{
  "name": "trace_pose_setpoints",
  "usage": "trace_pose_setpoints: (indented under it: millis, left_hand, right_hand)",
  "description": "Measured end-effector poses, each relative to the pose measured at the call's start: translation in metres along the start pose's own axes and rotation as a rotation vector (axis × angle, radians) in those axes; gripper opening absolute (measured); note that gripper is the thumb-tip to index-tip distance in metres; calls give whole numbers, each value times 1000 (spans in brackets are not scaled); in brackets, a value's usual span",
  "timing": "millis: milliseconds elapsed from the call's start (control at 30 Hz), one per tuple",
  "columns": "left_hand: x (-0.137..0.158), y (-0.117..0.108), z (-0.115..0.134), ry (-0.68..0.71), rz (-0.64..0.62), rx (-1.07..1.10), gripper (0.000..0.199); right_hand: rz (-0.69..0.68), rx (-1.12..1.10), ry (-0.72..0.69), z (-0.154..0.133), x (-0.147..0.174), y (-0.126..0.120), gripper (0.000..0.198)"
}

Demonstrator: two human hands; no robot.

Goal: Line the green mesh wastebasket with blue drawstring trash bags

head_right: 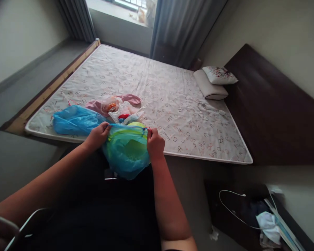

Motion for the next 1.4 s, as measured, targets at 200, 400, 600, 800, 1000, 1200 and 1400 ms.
trace_pose_setpoints:
  millis: [200,400,600,800,1000,1200,1400]
  left_hand:
    - [-4,18,-22,-56,49,49,26]
    - [9,54,-68,-382,-76,537,19]
    - [45,81,-73,-598,-124,806,32]
    - [72,78,-55,-776,-127,1074,29]
    - [77,61,-53,-739,-10,1282,37]
    - [80,63,-54,-798,-25,1215,51]
    - [73,54,-44,-751,-43,1126,41]
  right_hand:
    - [-124,-322,77,20,-28,23,41]
    - [-282,-884,451,85,-20,69,49]
    - [-295,-1173,598,110,21,93,45]
    - [-268,-1380,607,102,39,65,49]
    - [-175,-1206,627,70,47,55,65]
    - [39,-1285,707,46,49,69,29]
    - [-83,-1291,777,45,55,88,19]
Point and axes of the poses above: each hand's wrist, its own x-axis away from the middle knuckle, its own y-axis out of the palm, z = x × y, the point moved 2 cm from there along -x, towards the middle knuckle
